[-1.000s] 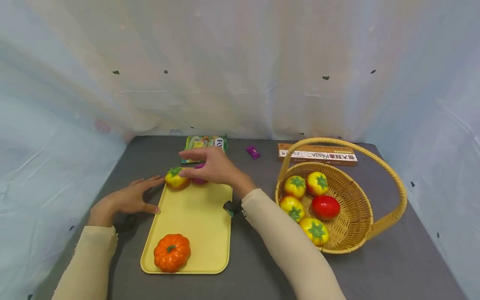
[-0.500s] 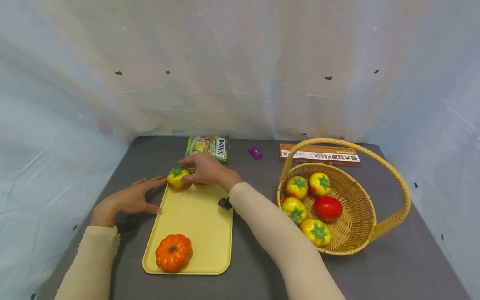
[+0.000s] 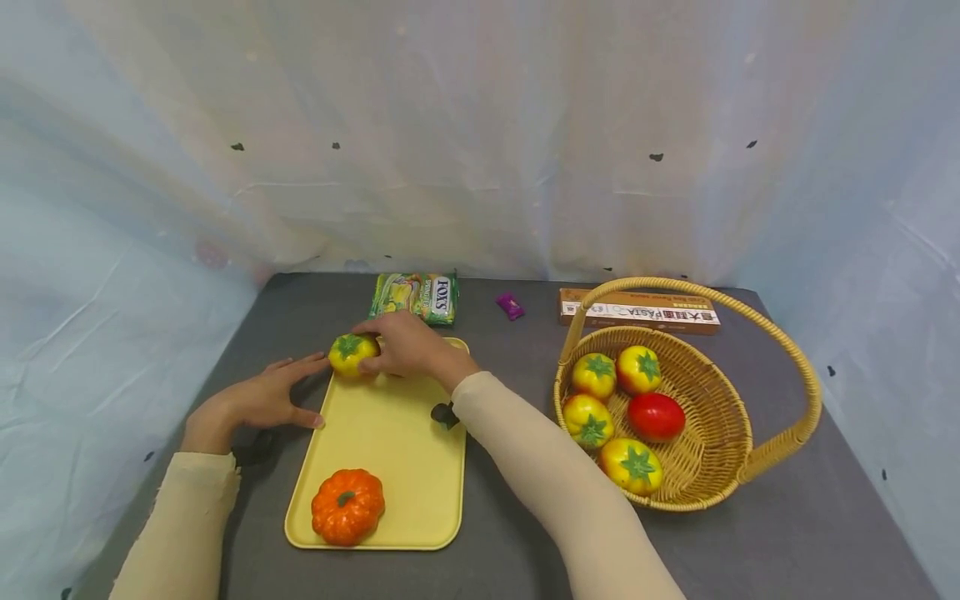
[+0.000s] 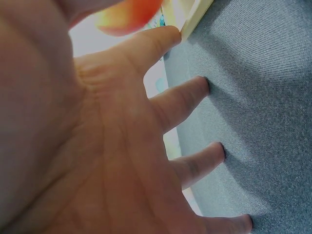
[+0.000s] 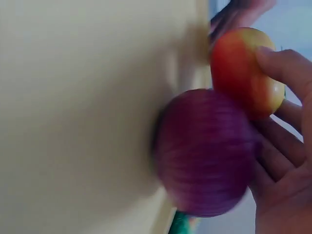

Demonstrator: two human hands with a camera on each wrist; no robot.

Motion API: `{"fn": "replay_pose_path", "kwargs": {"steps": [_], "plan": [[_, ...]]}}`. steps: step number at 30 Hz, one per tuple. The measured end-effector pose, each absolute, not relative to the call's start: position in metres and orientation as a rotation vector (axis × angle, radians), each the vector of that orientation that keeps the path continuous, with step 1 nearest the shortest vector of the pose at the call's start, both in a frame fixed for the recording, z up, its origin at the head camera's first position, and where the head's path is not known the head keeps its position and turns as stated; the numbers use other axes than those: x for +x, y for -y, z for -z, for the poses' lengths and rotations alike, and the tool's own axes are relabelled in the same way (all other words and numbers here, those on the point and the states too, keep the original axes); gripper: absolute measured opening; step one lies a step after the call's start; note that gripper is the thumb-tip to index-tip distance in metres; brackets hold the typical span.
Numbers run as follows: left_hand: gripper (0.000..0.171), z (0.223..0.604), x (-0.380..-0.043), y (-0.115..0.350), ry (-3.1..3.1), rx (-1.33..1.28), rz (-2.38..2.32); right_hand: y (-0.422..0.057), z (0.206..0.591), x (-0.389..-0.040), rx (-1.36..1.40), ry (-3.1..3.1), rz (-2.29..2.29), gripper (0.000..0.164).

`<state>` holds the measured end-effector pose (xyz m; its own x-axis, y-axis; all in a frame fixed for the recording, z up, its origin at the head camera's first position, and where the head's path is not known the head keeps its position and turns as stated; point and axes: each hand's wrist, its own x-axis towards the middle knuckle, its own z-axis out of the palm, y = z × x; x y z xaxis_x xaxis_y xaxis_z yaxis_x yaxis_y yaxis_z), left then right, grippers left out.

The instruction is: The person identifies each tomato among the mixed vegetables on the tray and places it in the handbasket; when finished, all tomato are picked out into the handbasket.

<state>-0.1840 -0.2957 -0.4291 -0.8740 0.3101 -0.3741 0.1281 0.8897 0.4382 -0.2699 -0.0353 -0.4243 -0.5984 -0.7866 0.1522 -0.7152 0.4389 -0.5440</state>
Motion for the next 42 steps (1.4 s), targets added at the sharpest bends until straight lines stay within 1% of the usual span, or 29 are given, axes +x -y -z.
{"fn": "replay_pose_path", "kwargs": {"steps": [7, 13, 21, 27, 32, 36, 42], "plan": [[0.102, 0.429, -0.184, 0.294, -2.613, 0.318, -0.570, 0.015, 0.401, -0.240, -1.286, -2.465, 1.291, 0.051], [0.102, 0.426, -0.181, 0.294, -2.611, 0.327, -0.570, -0.027, 0.377, -0.201, -1.207, -2.369, 1.617, 0.051], [0.102, 0.428, -0.179, 0.297, -2.621, 0.367, -0.581, -0.114, 0.361, -0.148, -1.097, -2.512, 1.559, 0.052], [0.102, 0.429, -0.180, 0.299, -2.620, 0.366, -0.586, -0.186, 0.367, -0.120, -0.880, -2.596, 1.597, 0.052], [0.103, 0.429, -0.182, 0.298, -2.619, 0.372, -0.588, -0.238, 0.384, -0.107, -0.611, -2.680, 1.647, 0.052], [0.104, 0.429, -0.183, 0.297, -2.624, 0.385, -0.585, -0.265, 0.395, -0.103, -0.375, -2.768, 1.571, 0.049], [0.104, 0.429, -0.183, 0.295, -2.627, 0.405, -0.582, -0.289, 0.402, -0.098, -0.165, -2.869, 1.420, 0.051]]}}
